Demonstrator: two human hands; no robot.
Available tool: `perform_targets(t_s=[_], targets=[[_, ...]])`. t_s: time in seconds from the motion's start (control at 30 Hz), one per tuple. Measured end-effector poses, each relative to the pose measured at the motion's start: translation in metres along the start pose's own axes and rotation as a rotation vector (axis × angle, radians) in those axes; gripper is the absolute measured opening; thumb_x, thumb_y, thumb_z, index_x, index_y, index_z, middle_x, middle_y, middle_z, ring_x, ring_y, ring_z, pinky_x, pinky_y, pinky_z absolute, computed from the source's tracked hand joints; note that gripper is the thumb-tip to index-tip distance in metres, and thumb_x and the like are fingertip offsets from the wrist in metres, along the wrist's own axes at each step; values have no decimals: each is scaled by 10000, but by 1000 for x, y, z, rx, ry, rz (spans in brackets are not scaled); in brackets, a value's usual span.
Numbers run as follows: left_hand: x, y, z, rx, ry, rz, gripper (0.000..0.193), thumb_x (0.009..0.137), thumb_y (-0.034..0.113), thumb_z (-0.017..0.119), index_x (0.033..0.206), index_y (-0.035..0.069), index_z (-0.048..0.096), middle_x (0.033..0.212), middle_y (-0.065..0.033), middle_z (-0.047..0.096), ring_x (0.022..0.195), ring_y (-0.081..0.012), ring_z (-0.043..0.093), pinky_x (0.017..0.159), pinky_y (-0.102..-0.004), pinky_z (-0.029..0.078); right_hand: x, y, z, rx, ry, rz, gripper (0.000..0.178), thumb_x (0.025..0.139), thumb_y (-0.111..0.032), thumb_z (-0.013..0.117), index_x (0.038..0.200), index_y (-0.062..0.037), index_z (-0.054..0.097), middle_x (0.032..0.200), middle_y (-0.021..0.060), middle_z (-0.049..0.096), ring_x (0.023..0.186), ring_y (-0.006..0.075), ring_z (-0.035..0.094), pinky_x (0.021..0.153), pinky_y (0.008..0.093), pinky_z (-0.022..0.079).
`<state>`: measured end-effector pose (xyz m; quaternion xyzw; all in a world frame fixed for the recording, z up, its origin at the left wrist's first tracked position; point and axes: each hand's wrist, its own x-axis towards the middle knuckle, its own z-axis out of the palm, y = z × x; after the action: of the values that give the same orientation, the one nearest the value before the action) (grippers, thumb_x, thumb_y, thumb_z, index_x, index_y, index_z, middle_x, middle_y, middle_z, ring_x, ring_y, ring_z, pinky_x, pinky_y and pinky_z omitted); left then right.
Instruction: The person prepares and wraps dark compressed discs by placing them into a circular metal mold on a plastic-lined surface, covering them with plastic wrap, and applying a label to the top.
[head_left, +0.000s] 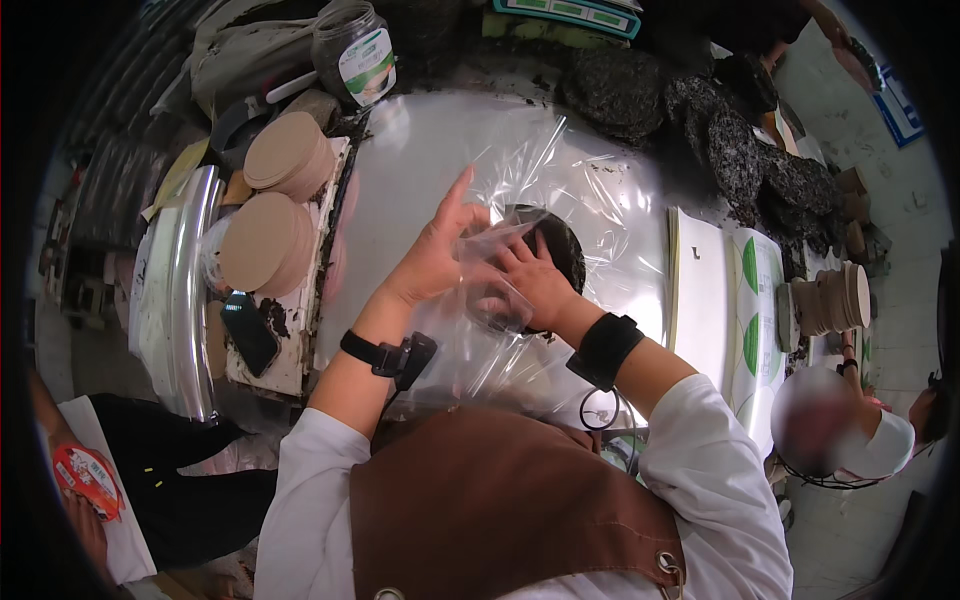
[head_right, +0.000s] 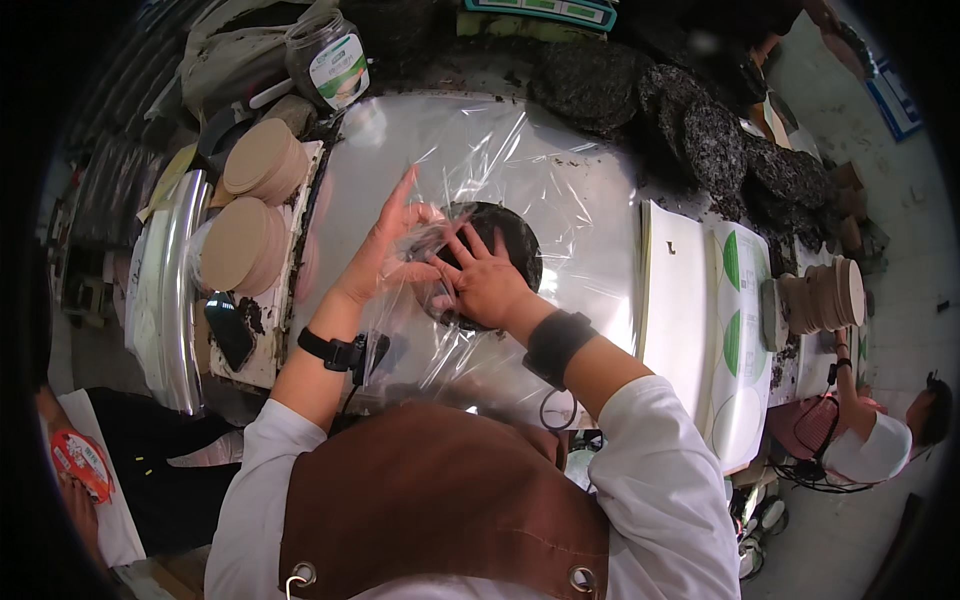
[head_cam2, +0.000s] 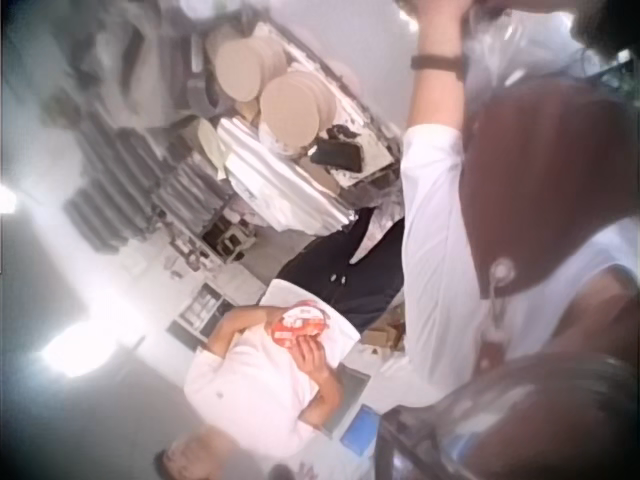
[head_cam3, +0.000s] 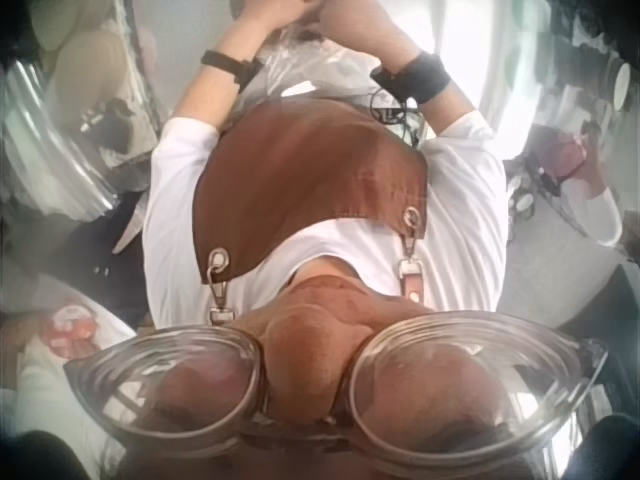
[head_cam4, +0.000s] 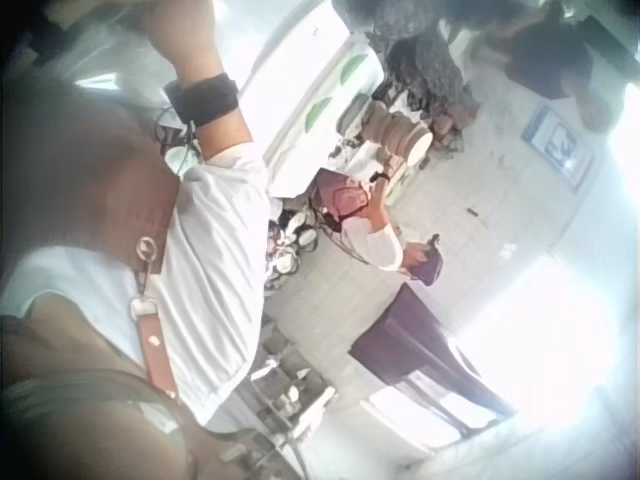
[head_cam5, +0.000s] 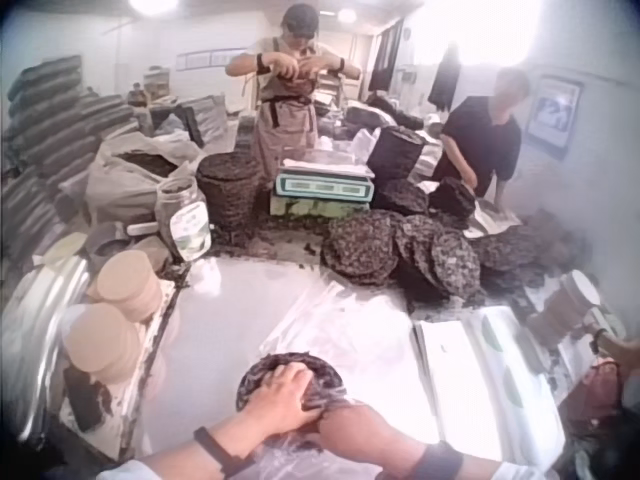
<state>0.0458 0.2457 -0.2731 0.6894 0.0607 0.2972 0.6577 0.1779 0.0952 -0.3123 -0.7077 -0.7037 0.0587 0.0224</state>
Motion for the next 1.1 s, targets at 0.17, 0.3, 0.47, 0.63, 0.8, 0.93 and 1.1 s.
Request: perform_targets(t_s=[0.17, 0.3, 0.47, 0.63, 0.8, 0.93, 1.1], targets=[[23, 26, 26, 332, -407, 54, 131, 692, -23, 621, 809, 34, 638, 869, -70, 607, 846, -237, 559, 739, -333, 457, 1, 10, 29, 361, -197, 38, 498, 950, -487, 500, 1344, -184, 519, 1454, 130, 453, 1404, 342, 323, 1148, 578, 203], [9, -35, 54, 660, -99, -277, 91, 769, 24, 530, 840, 46, 583, 851, -156, 620, 821, -369, 585, 711, -430, 470, 3, -1, 53, 505, 470, -126, 414, 923, -332, 555, 1246, -73, 558, 1264, 151, 583, 1190, 337, 523, 1015, 492, 391], [15, -47, 54, 660, -133, -251, 115, 784, 27, 507, 870, 41, 582, 862, -181, 614, 847, -402, 579, 734, -453, 473, -1, 6, 18, 376, 144, -72, 176, 827, -156, 559, 905, -46, 671, 887, 119, 688, 938, 327, 638, 854, 453, 487], [8, -40, 55, 839, -317, -220, 348, 742, 191, 706, 1024, 56, 553, 1177, -89, 544, 1111, -325, 507, 964, -425, 429, -45, 0, -36, 95, 35, 25, 284, 810, -363, 686, 771, -83, 721, 808, 94, 683, 870, 276, 641, 771, 400, 503], [15, -28, 70, 952, -449, -173, 632, 707, 341, 793, 1198, 70, 502, 1275, -90, 483, 1210, -315, 461, 1034, -440, 388, -63, 2, -37, 56, -48, 132, 353, 862, -387, 632, 752, -65, 725, 777, 82, 674, 885, 271, 623, 777, 393, 493], [5, -44, 56, 1058, -429, -5, 702, 661, 378, 797, 1200, 41, 499, 1266, -127, 478, 1186, -325, 454, 998, -451, 385, -133, -16, -72, 226, 190, 181, 587, 802, -363, 722, 1260, -27, 573, 1327, 138, 560, 1265, 345, 480, 1090, 478, 366], [16, -49, 71, 1017, -294, 237, 394, 613, 287, 767, 899, 51, 636, 922, -138, 620, 836, -329, 591, 724, -446, 498, -177, -31, 9, 124, 308, 255, 479, 784, -374, 727, 1157, -95, 614, 1239, 114, 579, 1202, 315, 524, 1038, 422, 407]])
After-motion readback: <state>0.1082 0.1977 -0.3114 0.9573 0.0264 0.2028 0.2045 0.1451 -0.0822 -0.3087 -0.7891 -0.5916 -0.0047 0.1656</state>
